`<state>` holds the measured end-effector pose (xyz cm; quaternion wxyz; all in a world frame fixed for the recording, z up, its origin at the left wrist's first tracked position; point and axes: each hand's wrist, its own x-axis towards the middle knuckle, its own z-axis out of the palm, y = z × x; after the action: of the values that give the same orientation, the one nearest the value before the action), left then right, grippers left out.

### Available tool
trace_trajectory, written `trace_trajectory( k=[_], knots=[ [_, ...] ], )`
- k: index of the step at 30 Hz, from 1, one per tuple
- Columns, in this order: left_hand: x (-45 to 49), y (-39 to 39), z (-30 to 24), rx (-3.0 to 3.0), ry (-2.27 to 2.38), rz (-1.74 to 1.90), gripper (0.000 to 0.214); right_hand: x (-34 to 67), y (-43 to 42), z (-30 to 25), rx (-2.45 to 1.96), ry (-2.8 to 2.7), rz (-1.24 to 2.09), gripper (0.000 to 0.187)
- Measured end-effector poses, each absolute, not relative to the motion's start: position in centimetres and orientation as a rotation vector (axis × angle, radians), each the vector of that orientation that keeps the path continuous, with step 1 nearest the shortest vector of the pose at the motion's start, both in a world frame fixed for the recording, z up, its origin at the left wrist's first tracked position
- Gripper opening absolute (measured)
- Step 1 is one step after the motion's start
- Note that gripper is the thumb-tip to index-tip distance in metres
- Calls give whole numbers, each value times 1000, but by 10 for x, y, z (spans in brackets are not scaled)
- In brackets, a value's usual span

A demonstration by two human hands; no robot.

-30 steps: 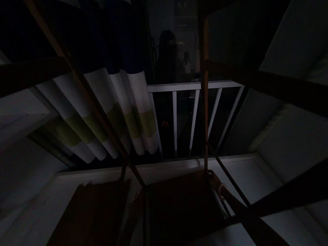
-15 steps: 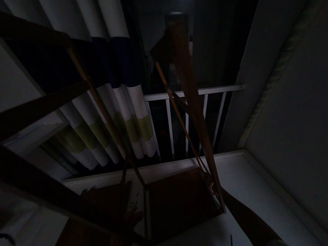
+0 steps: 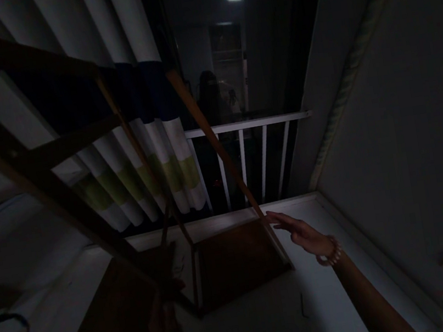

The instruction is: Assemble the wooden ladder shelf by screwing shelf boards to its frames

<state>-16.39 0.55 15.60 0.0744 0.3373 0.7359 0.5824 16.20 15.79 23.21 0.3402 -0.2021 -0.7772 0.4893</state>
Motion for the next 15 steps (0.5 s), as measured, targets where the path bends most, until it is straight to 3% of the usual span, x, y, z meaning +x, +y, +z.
trace_trajectory(
  k=[4, 8, 11, 15],
  knots=[
    [-151, 21, 185, 964, 2193, 1864, 40, 137, 124, 257, -722, -2120, 831, 70],
    [-146, 37, 214, 764, 2262, 1862, 37, 105, 119, 258, -878, -1945, 532, 33],
    [-143, 44, 221, 706, 2195, 1864, 38, 90, 122, 264, -937, -1777, 542, 20],
    [-140, 50, 220, 771, 2170, 1891, 38, 77, 130, 276, -984, -1599, 778, 34]
  ],
)
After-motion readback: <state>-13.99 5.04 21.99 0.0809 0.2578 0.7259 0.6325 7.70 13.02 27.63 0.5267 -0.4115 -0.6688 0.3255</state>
